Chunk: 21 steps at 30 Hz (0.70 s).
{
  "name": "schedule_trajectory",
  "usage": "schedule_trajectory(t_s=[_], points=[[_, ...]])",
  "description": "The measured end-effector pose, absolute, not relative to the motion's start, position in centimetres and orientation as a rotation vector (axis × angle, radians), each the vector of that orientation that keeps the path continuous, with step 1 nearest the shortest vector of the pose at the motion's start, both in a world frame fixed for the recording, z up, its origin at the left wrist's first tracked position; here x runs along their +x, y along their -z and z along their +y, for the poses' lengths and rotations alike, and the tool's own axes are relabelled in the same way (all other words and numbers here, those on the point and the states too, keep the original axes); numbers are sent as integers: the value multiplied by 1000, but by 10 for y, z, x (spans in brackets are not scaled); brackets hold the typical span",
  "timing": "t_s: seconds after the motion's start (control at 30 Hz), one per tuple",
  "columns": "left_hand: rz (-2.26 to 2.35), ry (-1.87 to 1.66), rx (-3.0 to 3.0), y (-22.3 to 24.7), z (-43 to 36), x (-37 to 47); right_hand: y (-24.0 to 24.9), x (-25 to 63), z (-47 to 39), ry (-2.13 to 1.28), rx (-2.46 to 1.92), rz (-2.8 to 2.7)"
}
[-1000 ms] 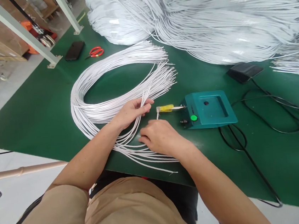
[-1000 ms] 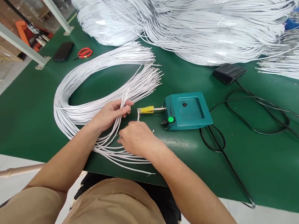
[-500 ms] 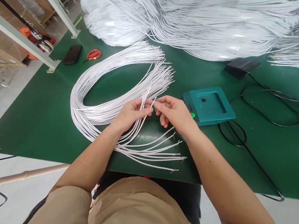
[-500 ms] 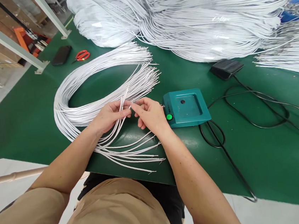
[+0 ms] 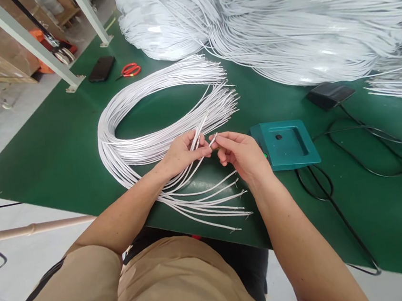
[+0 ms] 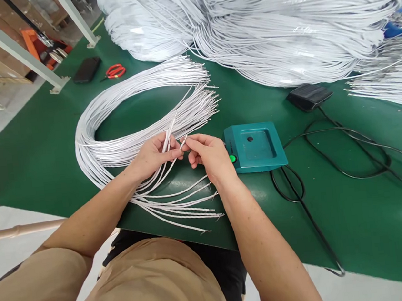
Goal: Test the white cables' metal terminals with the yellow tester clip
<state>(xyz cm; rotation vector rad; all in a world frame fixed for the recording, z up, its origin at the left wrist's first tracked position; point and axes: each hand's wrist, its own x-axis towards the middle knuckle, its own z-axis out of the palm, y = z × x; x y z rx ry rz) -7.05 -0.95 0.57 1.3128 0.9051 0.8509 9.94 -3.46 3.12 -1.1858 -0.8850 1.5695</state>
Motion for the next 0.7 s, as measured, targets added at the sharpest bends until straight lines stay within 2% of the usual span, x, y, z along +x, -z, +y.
schedule_trajectory(t_s=[0.7], points=[[1125,-989,1626,-5,-18,-68,-31,104,-31,-1645,-1155,-780]])
